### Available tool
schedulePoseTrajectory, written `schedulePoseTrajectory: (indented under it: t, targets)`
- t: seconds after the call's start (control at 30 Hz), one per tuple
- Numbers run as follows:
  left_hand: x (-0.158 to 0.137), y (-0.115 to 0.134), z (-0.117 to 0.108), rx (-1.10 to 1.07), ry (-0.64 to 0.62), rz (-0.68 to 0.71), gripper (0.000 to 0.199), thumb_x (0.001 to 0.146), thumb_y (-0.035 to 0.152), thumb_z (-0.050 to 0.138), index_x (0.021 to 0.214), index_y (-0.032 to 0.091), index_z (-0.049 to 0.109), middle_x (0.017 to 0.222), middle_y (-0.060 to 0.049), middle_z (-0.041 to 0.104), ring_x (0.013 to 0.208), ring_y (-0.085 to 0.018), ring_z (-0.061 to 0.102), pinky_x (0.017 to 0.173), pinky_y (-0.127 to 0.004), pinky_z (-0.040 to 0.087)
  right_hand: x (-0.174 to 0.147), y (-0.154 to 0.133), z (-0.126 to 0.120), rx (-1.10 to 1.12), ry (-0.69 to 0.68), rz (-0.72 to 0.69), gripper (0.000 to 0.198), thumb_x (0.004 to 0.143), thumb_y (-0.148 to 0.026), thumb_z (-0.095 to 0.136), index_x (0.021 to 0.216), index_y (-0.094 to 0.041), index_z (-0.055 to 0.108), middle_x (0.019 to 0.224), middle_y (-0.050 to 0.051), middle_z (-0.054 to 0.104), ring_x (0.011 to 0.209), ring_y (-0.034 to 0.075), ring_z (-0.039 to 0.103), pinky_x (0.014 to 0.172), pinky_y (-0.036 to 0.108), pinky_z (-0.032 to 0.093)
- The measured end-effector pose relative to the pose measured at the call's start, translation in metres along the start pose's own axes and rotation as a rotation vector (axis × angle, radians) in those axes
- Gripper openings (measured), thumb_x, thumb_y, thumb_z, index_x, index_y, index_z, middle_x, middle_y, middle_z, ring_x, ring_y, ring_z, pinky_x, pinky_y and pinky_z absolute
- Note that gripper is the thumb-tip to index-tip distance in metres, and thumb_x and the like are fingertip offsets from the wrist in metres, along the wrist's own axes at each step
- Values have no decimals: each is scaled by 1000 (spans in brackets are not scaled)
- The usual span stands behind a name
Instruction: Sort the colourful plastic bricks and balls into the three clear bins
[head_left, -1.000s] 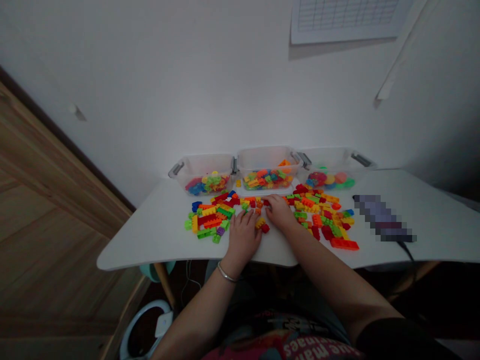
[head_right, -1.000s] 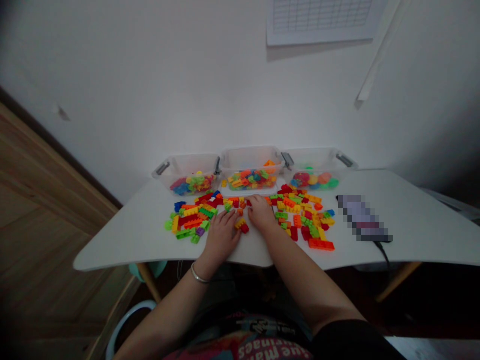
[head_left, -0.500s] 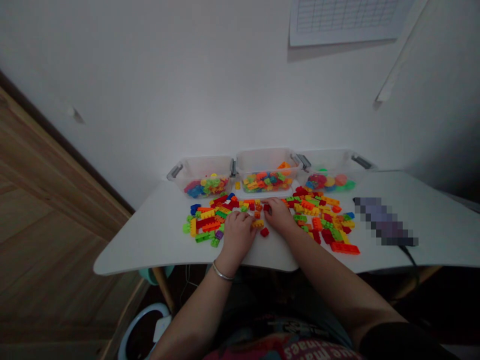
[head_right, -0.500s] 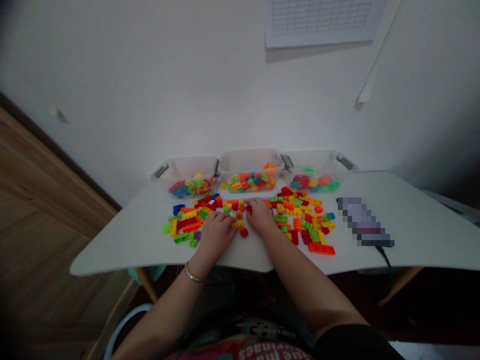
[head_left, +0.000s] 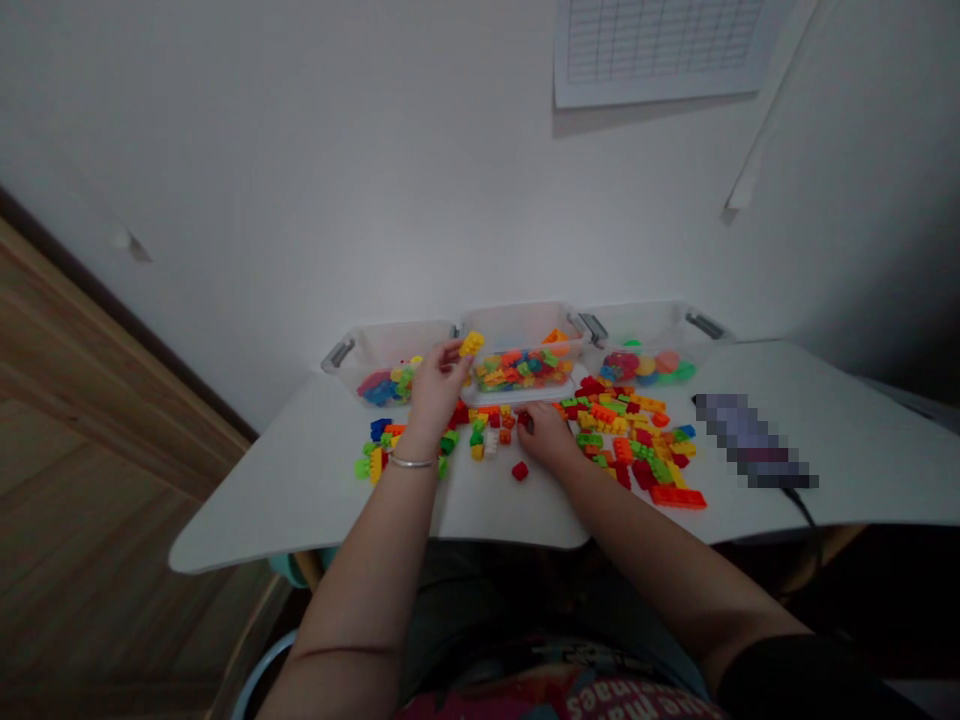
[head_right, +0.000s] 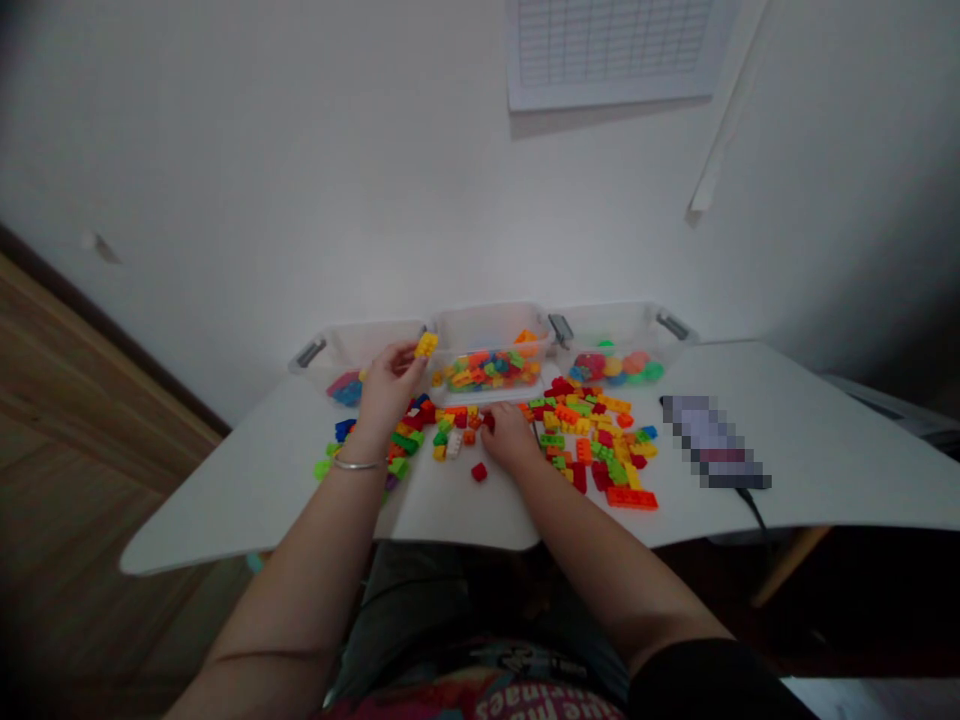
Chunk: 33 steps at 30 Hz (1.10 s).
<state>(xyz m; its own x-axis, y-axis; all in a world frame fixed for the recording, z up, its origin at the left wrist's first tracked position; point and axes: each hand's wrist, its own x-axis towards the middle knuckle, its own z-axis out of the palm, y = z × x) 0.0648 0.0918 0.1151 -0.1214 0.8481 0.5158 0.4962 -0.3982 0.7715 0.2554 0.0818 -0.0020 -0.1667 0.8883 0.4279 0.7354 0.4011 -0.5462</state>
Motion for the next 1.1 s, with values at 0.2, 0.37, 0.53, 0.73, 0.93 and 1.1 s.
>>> schedulePoseTrajectory:
  t: [0.2,0.37,0.53,0.73,0.93,1.1]
  targets:
    - [45,2,18,296,113,63,24,85,27,67,107,18,71,107,-7,74,104,-22,66,97,-35,46,0,-1,-2,1,-7,13,28,78,-11,59,104,-16,68,108,12,70,106,24,62,100,41,46]
    - [49,-1,37,370,21,-19,30,87,31,66,115,21,69,109,-5,75,104,-20,67,92,-30,46,1,-2,-2,-3,-1,8,28,79,-11,59,105,-14,67,108,12,70,106,23,62,100,37,46]
    - [59,0,45,534,-18,-113,30,86,34,65,115,26,70,111,-3,75,107,-20,65,91,-29,46,1,-2,-3,4,-26,33,29,79,-10,58,106,-14,68,109,12,69,107,22,61,101,36,44]
    - [71,5,44,680,-147,-135,29,84,34,65,111,27,74,110,-3,75,110,-25,62,95,-36,47,1,-3,-3,7,-21,43,28,80,-11,58,106,-13,68,110,12,70,106,22,61,101,36,44]
    - [64,8,37,675,-166,-73,32,89,35,59,116,26,72,114,-4,74,113,-24,61,99,-35,46,1,-1,-1,13,-9,33,27,80,-12,58,104,-15,68,109,11,70,105,21,61,101,36,44]
    - [47,17,21,629,-94,75,33,90,33,56,118,23,71,117,-6,72,116,-25,60,103,-38,43,0,0,0,28,-7,29,28,79,-12,59,105,-15,68,109,12,70,106,22,61,101,37,44]
